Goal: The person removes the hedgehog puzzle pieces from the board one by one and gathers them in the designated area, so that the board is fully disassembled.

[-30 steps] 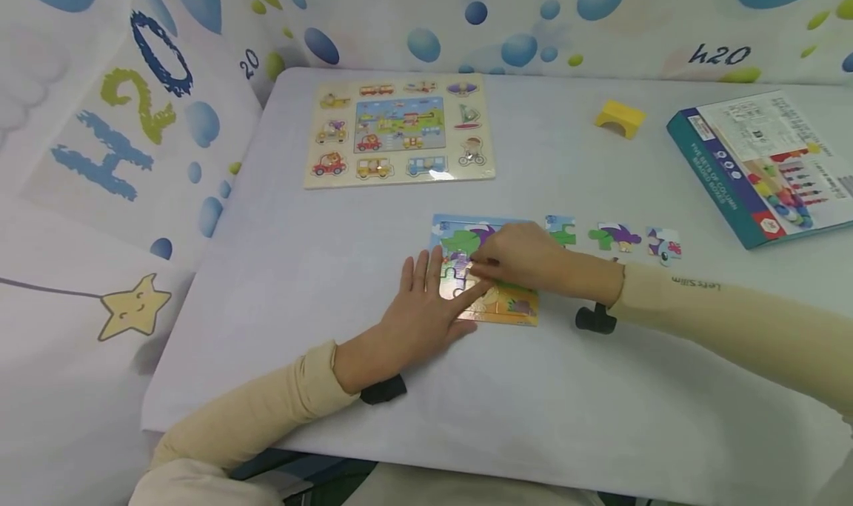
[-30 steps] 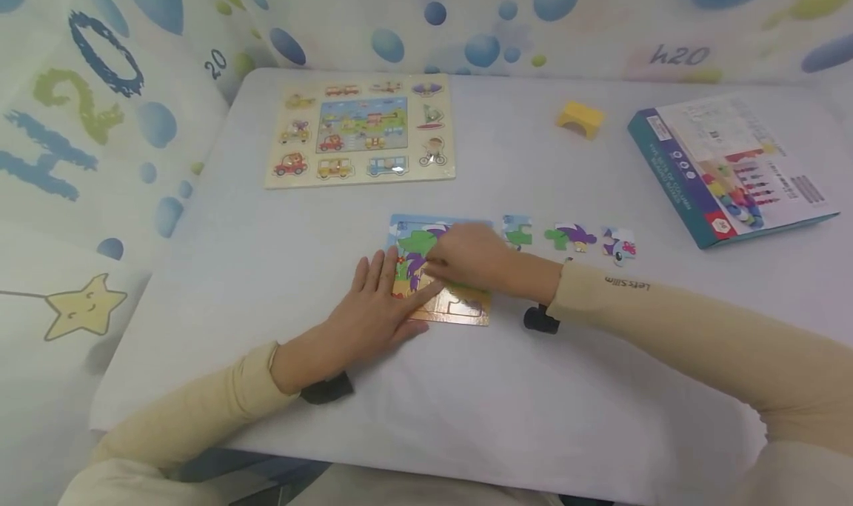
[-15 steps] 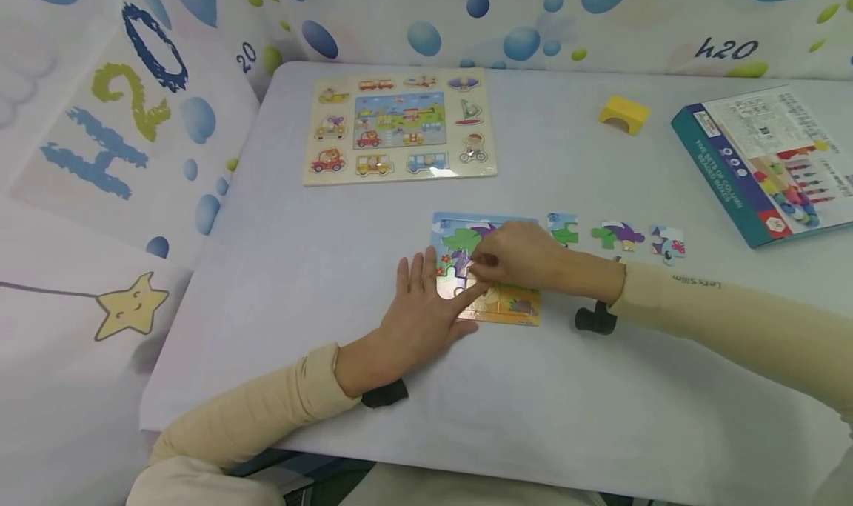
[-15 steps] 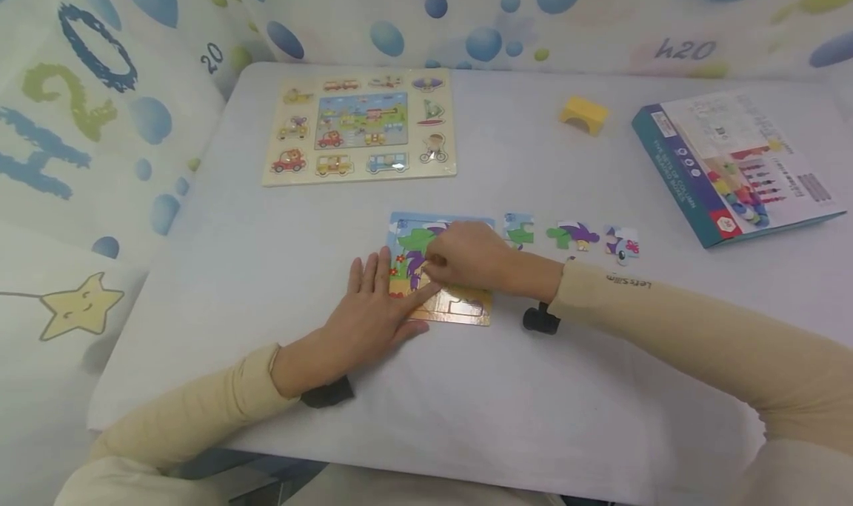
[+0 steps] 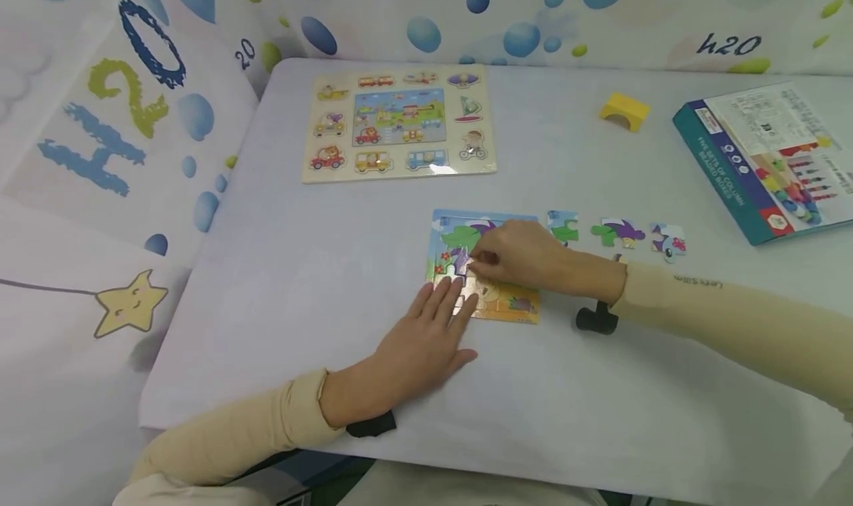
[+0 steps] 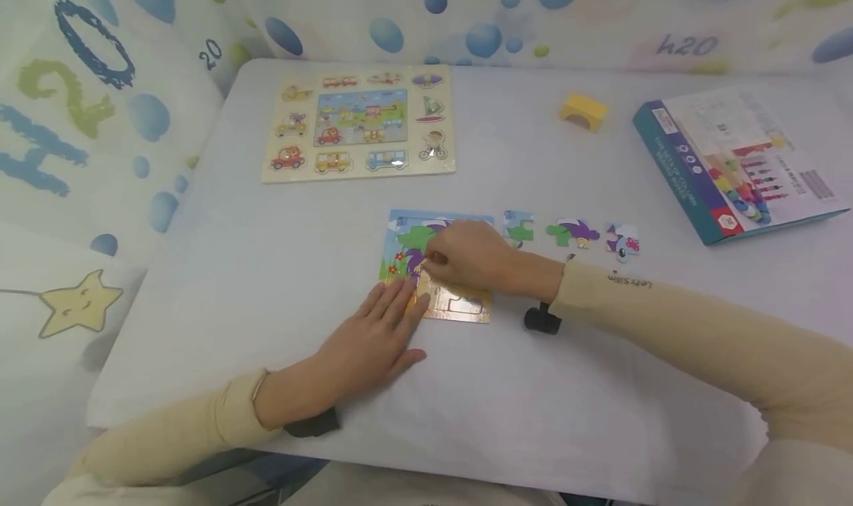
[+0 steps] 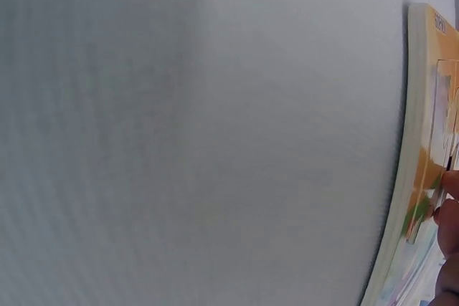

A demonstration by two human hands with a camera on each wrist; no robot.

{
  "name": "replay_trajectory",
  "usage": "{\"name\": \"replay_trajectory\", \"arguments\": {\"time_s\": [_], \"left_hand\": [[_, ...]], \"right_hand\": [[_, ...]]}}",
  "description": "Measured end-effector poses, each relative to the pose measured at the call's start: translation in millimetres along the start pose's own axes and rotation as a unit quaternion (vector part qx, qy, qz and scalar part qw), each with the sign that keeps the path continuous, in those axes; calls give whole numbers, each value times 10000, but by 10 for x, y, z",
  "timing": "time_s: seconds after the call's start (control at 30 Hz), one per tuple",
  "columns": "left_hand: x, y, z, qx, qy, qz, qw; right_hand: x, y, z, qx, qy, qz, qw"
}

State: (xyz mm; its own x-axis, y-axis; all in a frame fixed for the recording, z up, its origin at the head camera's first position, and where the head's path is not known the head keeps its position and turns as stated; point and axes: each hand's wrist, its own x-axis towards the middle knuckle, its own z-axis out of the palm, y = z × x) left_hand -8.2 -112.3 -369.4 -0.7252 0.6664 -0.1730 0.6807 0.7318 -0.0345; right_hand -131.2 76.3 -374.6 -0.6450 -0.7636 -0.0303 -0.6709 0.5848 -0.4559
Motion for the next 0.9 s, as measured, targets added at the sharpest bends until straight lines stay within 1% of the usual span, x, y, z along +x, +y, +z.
{"name": "replay_trajectory", "arguments": {"time_s": [0.13, 0.2, 0.33, 0.43, 0.5, 0.6, 0.63, 0.7, 0.77, 0.9], "left_hand": [[54, -31, 9, -479, -152, 635, 9967], [72, -60, 17, -616, -273, 805, 9945], [73, -121, 24, -914, -425, 809, 9916], [63, -151, 22, -1196, -444, 791, 9887], [60, -162, 20, -1298, -438, 775, 9875], [59, -175, 15, -1235, -400, 810, 9882], [60, -179, 12, -1207, -384, 819, 9886], [65, -188, 12, -1172, -346, 825, 9891], [68, -197, 12, -1145, -315, 811, 9896], [67, -211, 18, -1133, -292, 739, 9904]], "right_hand": [[-2, -16, -22, -36, -89, 148, 9998], [1, -21, -28, -21, -106, 177, 9998], [17, -19, -27, 55, -107, 170, 9998], [25, -10, -25, 107, -141, 146, 9997], [28, 0, -22, 107, -168, 116, 9997], [30, 20, -24, 69, -103, -64, 9999], [30, 24, -30, 77, -20, -152, 9999], [37, 36, -55, 76, 59, -205, 9997], [45, 51, -96, 89, 122, -186, 9997], [30, 115, -228, 80, 189, -20, 9998]]}}
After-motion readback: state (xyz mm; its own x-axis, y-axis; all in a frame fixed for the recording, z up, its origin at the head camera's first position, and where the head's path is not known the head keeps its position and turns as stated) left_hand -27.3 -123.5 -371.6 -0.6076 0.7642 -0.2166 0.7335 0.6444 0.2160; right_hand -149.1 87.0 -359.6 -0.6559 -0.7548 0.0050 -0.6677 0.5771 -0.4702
